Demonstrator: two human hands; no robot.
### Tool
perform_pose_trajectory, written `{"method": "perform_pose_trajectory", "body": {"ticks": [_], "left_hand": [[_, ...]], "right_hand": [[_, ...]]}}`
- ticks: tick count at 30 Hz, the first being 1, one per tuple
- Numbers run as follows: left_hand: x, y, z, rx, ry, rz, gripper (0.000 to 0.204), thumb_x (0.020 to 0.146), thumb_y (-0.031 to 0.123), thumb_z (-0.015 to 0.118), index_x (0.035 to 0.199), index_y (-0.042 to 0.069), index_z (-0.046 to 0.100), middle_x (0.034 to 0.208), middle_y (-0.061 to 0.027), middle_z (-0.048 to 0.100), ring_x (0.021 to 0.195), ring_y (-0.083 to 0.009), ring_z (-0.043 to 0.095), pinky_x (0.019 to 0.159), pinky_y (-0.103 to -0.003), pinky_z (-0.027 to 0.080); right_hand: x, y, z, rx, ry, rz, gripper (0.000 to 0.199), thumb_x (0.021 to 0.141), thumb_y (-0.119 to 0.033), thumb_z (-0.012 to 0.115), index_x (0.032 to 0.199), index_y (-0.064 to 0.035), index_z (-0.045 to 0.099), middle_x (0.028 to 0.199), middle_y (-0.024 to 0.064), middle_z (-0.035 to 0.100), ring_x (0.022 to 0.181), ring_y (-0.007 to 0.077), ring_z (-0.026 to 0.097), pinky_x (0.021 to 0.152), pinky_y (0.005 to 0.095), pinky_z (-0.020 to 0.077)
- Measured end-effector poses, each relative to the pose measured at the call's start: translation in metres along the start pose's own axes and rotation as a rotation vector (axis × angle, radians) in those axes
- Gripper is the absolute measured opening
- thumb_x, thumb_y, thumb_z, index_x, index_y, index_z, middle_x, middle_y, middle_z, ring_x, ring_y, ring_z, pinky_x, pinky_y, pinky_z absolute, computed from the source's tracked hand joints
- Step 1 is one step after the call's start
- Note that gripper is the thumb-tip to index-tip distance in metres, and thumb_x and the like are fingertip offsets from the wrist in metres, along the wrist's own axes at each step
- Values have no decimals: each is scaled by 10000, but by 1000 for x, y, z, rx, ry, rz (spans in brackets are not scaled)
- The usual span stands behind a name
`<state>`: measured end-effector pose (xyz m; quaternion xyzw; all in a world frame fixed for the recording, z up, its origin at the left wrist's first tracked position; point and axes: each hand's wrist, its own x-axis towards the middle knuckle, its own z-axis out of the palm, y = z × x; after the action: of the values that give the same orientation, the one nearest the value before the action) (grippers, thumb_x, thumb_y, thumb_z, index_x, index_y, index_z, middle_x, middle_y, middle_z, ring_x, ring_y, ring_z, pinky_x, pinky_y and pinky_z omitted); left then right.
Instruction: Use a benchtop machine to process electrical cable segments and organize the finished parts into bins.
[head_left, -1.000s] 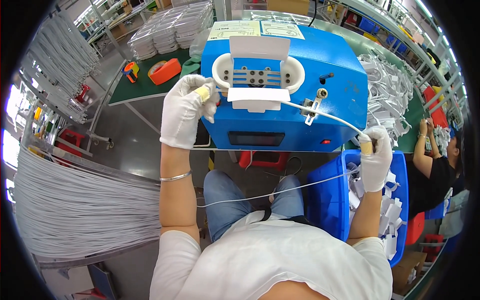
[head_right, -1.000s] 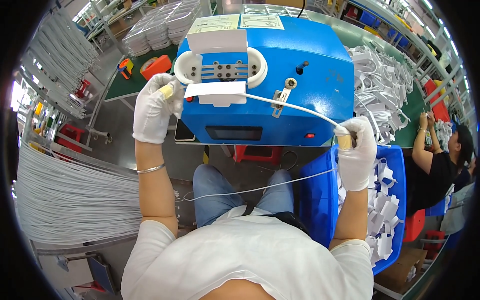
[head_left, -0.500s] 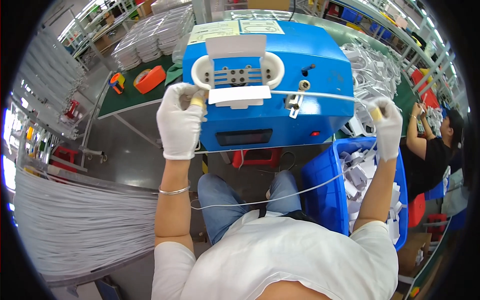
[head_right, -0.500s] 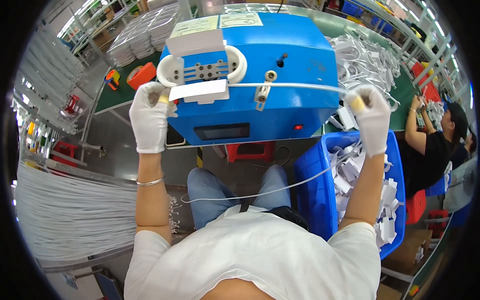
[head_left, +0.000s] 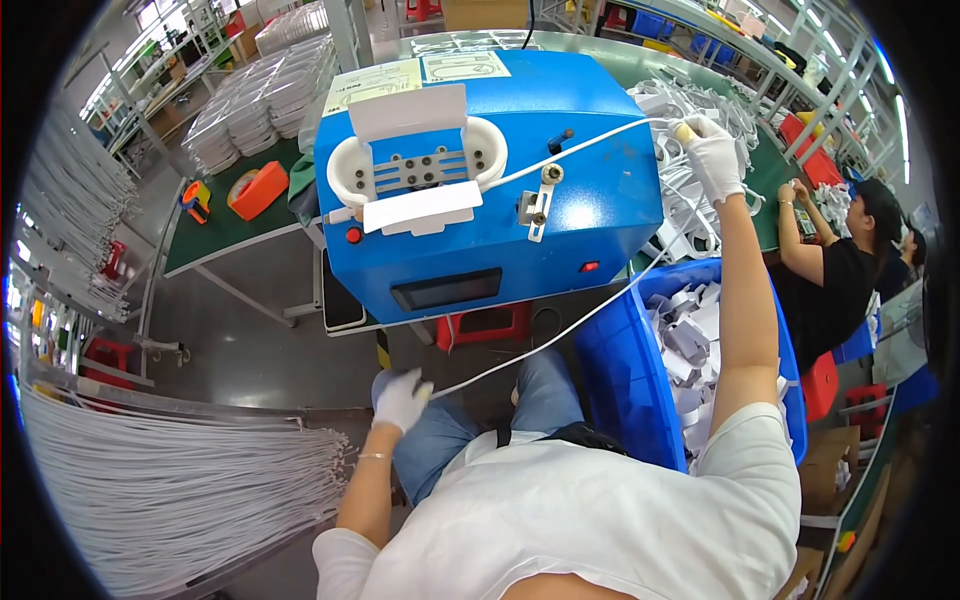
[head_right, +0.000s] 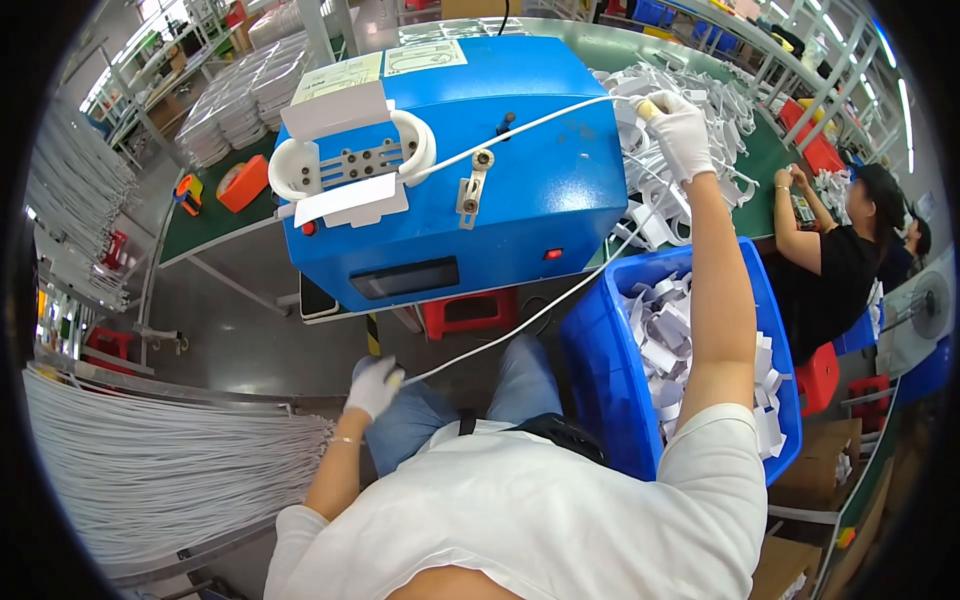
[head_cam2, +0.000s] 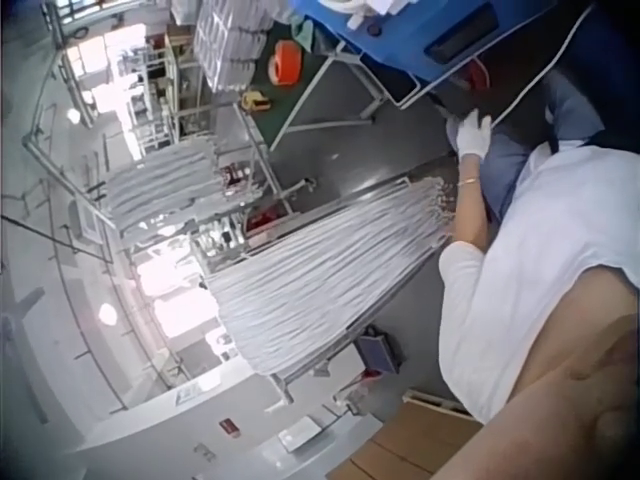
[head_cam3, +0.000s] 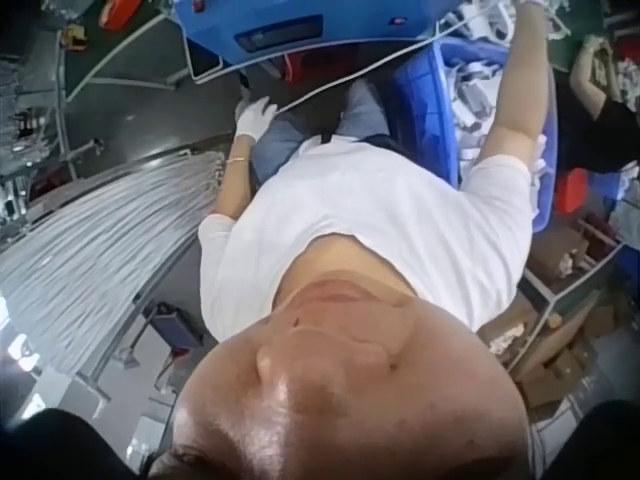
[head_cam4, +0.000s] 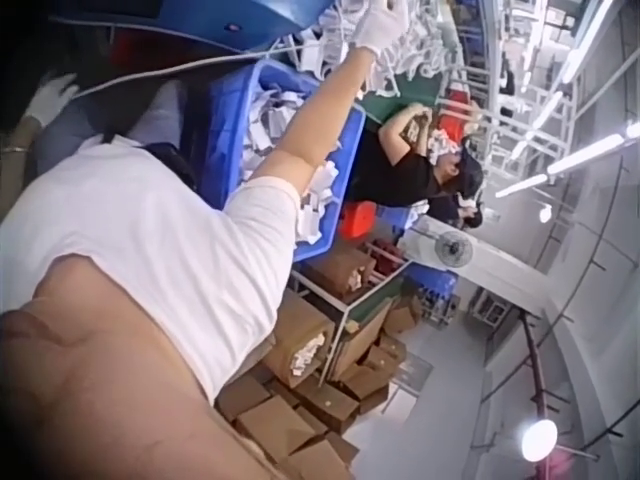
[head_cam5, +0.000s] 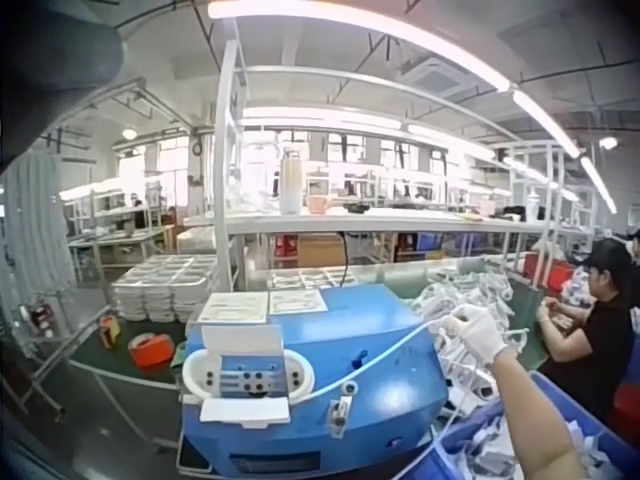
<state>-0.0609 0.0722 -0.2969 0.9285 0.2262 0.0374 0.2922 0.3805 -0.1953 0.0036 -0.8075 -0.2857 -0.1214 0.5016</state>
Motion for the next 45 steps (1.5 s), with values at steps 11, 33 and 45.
{"method": "perform_pose_trajectory", "body": {"ticks": [11,33,45], "left_hand": [[-63,11,5,-248,-91,-113,214,853,221,588,943,46,670,894,-184,650,852,-355,616,753,-400,485],[-7,170,-17,-461,-550,192,245,911,234,561,1024,41,662,947,-128,673,833,-235,644,769,-297,499],[-6,182,-19,-528,-545,284,243,902,248,561,1037,73,662,930,-128,666,858,-288,630,762,-334,492]], "right_hand": [[-17,-9,-33,13,80,-84,184,889,-221,636,877,-43,679,745,-56,573,653,18,427,563,181,333],[-117,55,-113,-35,-45,203,204,911,-216,597,795,-48,586,731,-32,565,698,24,471,614,174,378],[-141,14,-77,388,-243,466,202,834,-224,656,750,-66,563,627,-38,494,443,16,365,388,179,227]]}}
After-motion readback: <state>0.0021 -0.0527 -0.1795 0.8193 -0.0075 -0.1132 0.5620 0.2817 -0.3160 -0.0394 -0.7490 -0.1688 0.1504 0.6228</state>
